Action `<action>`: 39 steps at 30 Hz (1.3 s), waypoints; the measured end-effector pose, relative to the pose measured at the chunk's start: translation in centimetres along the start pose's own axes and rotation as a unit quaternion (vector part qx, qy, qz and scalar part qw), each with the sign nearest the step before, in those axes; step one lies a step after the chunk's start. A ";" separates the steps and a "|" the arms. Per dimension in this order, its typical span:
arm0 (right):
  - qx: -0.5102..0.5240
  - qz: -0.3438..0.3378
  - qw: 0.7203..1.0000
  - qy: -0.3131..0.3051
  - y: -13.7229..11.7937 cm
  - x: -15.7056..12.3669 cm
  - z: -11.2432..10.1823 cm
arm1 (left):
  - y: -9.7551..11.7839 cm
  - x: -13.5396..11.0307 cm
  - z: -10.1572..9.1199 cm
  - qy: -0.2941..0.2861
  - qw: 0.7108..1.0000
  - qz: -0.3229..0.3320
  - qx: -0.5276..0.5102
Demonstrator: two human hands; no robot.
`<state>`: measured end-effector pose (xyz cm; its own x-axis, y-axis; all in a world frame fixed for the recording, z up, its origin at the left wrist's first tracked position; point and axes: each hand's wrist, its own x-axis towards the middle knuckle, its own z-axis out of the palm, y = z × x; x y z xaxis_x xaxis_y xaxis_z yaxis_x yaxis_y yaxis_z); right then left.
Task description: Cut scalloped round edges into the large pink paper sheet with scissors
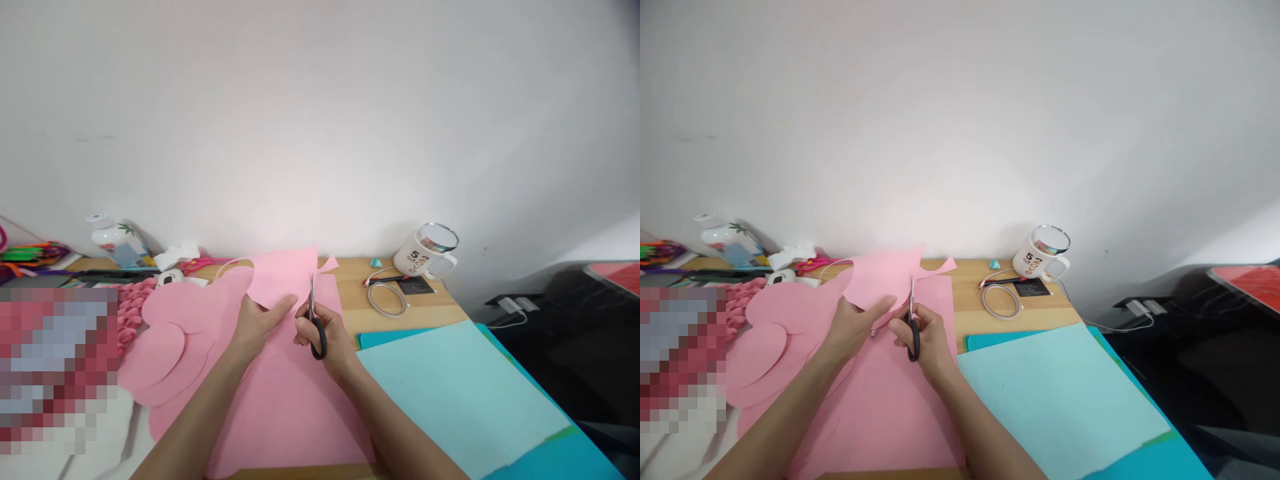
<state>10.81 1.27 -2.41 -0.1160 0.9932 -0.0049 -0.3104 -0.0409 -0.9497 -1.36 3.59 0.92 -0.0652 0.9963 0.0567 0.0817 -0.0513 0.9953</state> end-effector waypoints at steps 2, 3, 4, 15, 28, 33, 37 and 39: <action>-0.003 -0.001 1.000 -0.001 0.1 0.0 0.0 | 0.0 0.0 0.0 0.001 1.000 -0.003 0.001; -0.005 -0.002 1.000 -0.001 0.2 0.0 0.0 | 0.0 0.1 0.0 0.002 1.000 -0.005 0.003; -0.005 -0.002 1.000 -0.001 0.3 0.1 -0.1 | -0.1 0.1 -0.1 0.004 1.000 -0.007 0.006; -0.007 0.016 1.000 -0.010 0.8 -0.2 0.3 | -0.6 0.1 0.1 0.021 0.999 0.042 0.017; -0.029 -0.006 1.000 -0.006 0.3 0.0 -0.1 | -0.5 0.1 -0.1 -0.017 0.999 0.017 0.031; -0.040 -0.004 0.999 -0.006 0.3 0.0 0.0 | -0.6 0.0 -0.2 -0.029 0.999 0.013 0.025; -0.039 -0.010 0.999 -0.003 0.3 0.0 0.1 | -0.5 0.1 -0.1 -0.021 0.999 0.015 0.030; -0.036 -0.011 0.999 -0.003 0.3 0.0 0.1 | -0.4 0.0 -0.1 -0.015 0.999 0.015 0.035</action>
<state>10.67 1.27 -2.65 -0.1163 0.9930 0.0187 -0.2446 -0.0104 -0.9696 -1.51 3.63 0.52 -0.0309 0.9961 0.0830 0.1527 -0.0774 0.9852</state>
